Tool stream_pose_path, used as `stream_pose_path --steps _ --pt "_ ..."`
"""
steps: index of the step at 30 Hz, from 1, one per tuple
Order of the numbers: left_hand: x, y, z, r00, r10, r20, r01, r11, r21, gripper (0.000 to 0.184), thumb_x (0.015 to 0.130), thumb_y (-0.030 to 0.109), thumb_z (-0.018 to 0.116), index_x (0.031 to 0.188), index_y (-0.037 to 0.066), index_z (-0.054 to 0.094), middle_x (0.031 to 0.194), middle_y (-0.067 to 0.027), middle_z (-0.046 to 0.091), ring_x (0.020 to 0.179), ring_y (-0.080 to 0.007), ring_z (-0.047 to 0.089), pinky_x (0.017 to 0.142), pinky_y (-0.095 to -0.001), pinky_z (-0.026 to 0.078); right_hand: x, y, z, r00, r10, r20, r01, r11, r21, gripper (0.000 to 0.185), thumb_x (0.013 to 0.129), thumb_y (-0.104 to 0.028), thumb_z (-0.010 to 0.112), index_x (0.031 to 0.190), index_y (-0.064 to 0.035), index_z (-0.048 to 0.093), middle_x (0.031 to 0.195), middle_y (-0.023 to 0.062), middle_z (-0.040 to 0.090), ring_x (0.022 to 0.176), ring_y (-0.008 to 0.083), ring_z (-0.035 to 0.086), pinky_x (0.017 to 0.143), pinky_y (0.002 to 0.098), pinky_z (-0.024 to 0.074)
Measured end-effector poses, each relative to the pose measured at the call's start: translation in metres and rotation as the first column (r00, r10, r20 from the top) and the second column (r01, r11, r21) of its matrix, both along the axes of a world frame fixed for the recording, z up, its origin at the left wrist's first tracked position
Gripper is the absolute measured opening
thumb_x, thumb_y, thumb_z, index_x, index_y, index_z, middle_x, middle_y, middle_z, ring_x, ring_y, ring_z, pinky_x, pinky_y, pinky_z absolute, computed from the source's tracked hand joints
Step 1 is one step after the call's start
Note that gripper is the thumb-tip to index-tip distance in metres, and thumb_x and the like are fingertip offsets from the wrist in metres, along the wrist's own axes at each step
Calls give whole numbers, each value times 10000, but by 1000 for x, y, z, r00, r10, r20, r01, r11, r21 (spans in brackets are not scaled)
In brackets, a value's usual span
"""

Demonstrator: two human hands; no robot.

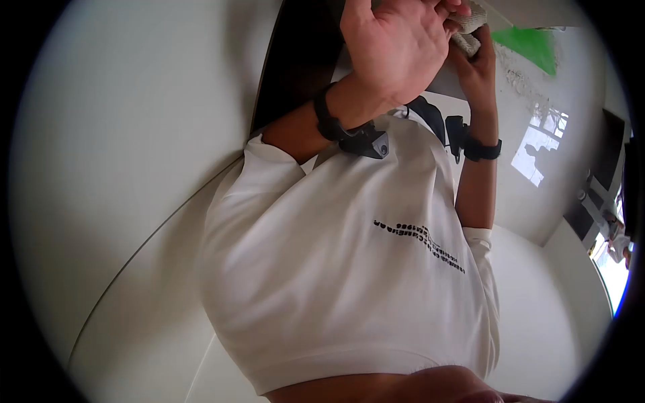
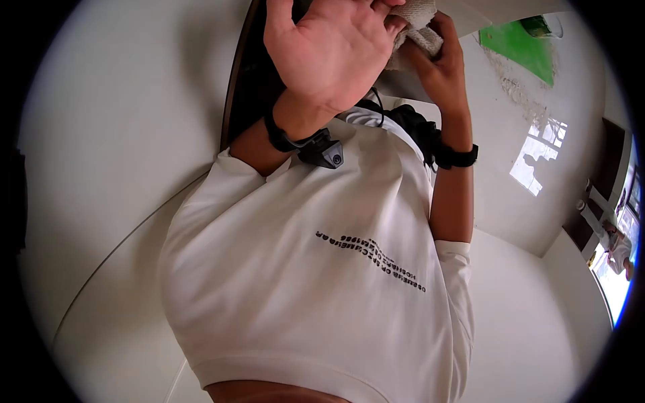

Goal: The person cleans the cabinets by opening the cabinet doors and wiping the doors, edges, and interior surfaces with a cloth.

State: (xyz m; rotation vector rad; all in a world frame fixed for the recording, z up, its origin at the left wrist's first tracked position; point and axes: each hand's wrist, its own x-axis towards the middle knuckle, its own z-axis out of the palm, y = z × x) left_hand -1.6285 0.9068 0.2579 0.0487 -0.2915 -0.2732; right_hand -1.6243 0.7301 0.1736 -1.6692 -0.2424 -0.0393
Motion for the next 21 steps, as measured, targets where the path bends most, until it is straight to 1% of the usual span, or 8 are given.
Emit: stream_pose_path --steps 6,9,14,15,17,19,20,21 --pt "-10 13 -6 1000 1 -20 -2 998 -59 496 988 553 345 918 96 525 995 -70 489 1052 -240 428 1002 -390 294 -8 7 11 1000 -24 -18 24 1000 3 566 794 48 628 1335 -22 476 1249 109 569 1168 205 544 1003 323 433" --pt "-8 13 -8 999 7 31 -5 997 -80 527 983 581 328 943 103 548 990 -64 489 1050 -237 425 1000 -393 281 -13 6 18 999 -15 -51 14 1000 -21 575 784 35 616 1338 -25 473 1239 115 573 1136 205 549 980 320 439" --pt "-14 4 26 986 72 -147 -78 996 -34 534 988 575 320 944 94 548 958 -59 493 987 -228 424 959 -379 286 -14 3 35 988 -46 -150 60 994 95 504 812 23 582 1305 -25 487 1248 114 561 1126 212 551 967 317 446" --pt "-11 5 21 993 84 -85 -88 995 -38 537 989 573 317 936 89 543 941 -58 491 971 -224 425 949 -378 287 -16 4 36 982 -59 -179 80 990 114 480 819 25 572 1290 -25 493 1255 112 554 1124 214 552 963 316 449" --pt "-3 5 5 993 110 33 -108 993 -47 544 991 569 311 920 78 534 908 -55 487 940 -215 427 930 -377 291 -7 -11 19 975 -21 220 80 962 -262 418 842 17 544 1256 -27 507 1248 103 537 1115 209 559 951 312 459" --pt "0 1 5 985 172 35 -171 985 -28 546 1002 560 295 891 72 514 859 -54 468 890 -199 422 883 -357 302 -1 -20 6 986 -66 150 84 989 -120 358 863 6 521 1220 -26 517 1235 95 521 1108 204 566 936 310 472" --pt "2 1 4 979 202 37 -201 979 -20 548 1007 555 287 876 70 505 834 -53 459 865 -190 420 860 -347 307 -1 -15 15 987 -90 -137 117 972 204 330 872 -1 511 1201 -23 520 1226 91 513 1106 202 568 927 310 479" --pt "3 3 2 976 214 46 -215 976 32 556 1013 557 272 856 71 492 795 -45 439 806 -177 412 816 -327 311 -2 -12 19 913 -14 -408 228 846 481 302 881 -8 501 1182 -20 524 1217 88 505 1103 200 571 918 310 487"
